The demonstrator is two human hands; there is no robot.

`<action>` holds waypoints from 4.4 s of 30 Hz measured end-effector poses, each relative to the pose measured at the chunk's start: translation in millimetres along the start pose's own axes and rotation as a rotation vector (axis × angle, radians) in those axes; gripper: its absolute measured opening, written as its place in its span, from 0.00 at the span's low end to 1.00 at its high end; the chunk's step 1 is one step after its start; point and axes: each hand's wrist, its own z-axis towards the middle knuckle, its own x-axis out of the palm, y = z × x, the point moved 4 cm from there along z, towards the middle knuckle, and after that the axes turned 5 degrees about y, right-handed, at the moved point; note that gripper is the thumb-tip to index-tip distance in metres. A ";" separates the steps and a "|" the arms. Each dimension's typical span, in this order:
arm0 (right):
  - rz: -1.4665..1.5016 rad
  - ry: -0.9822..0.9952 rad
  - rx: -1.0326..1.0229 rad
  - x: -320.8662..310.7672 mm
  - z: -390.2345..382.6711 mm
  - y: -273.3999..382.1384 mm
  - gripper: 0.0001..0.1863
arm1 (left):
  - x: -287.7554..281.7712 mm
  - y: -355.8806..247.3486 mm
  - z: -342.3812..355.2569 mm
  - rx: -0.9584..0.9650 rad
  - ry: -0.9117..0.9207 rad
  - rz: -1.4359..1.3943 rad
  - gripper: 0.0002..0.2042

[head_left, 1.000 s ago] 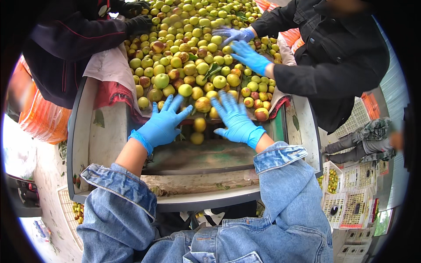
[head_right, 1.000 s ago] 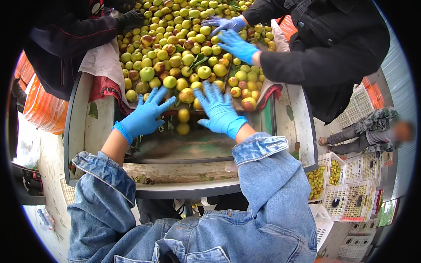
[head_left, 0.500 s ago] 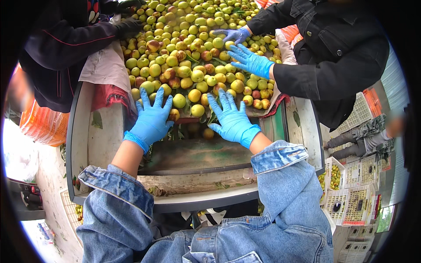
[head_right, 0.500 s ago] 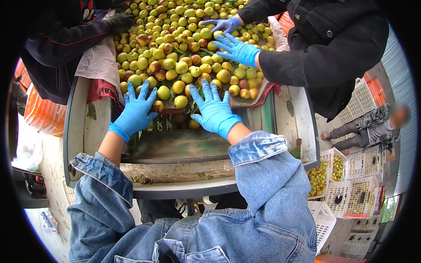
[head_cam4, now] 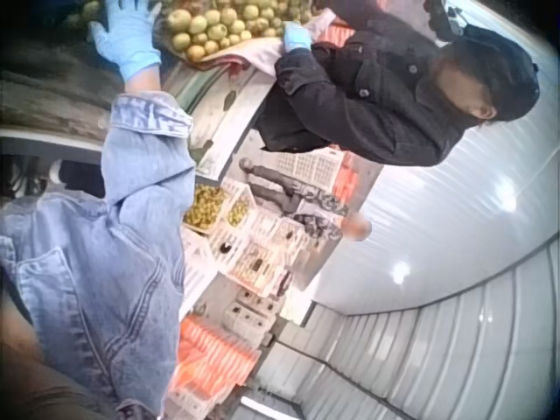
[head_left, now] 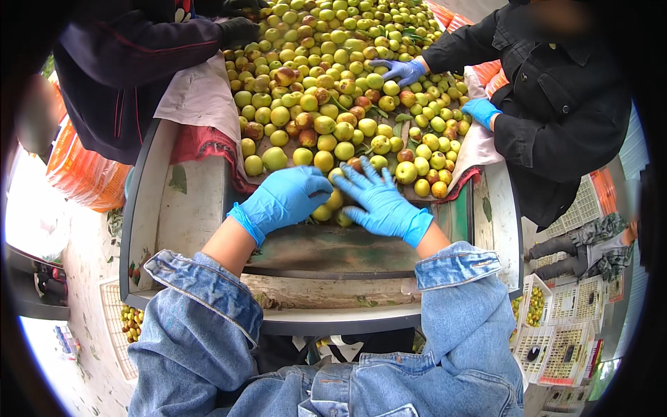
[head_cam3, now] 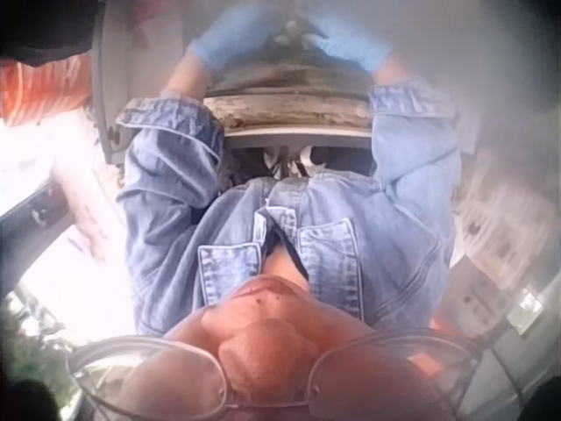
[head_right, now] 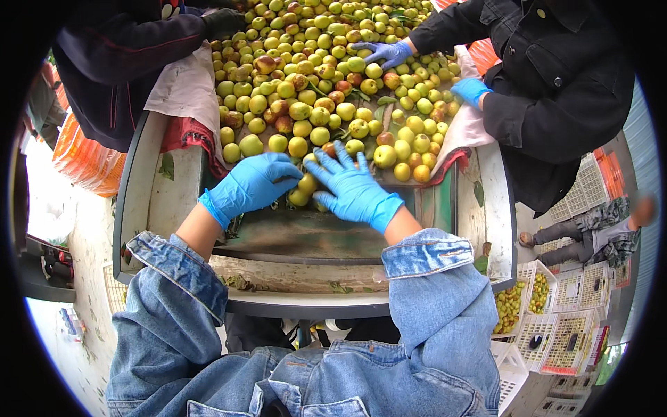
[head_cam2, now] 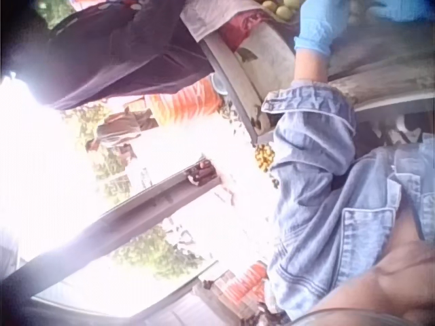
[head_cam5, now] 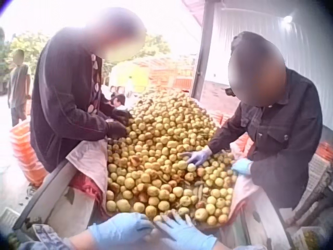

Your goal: The person sorts olives on a conveyor belt, picking them up and placing them into crates. The person wears blue gloves and works alongside others in a processing area.

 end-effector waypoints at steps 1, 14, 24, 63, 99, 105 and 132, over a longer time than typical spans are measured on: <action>-0.064 -0.099 -0.108 -2.0 -3.1 7.7 0.34 | -4.6 2.2 1.8 0.024 -0.057 0.038 0.10; 0.078 -0.062 0.507 4.7 -25.8 -57.5 0.52 | 19.5 14.5 -3.8 0.130 -0.049 0.199 0.29; 0.232 -0.226 0.421 -9.8 -58.8 -113.5 0.48 | 2.6 40.0 -10.7 -0.471 -0.044 0.344 0.44; -0.056 -0.043 0.147 -5.4 -3.4 -15.2 0.42 | 10.4 20.2 -8.9 -0.248 -0.114 0.378 0.28; -0.098 -0.477 -0.070 -76.1 99.0 11.5 0.28 | 2.7 -6.3 -8.1 -0.081 0.201 0.036 0.09; 0.010 -0.047 -0.108 -17.6 76.1 19.9 0.31 | 4.3 -0.8 -11.2 -0.109 0.218 -0.007 0.09; 0.111 -0.294 1.387 -44.6 -438.0 -53.2 0.18 | 3.5 17.8 -13.6 -0.420 0.138 0.332 0.43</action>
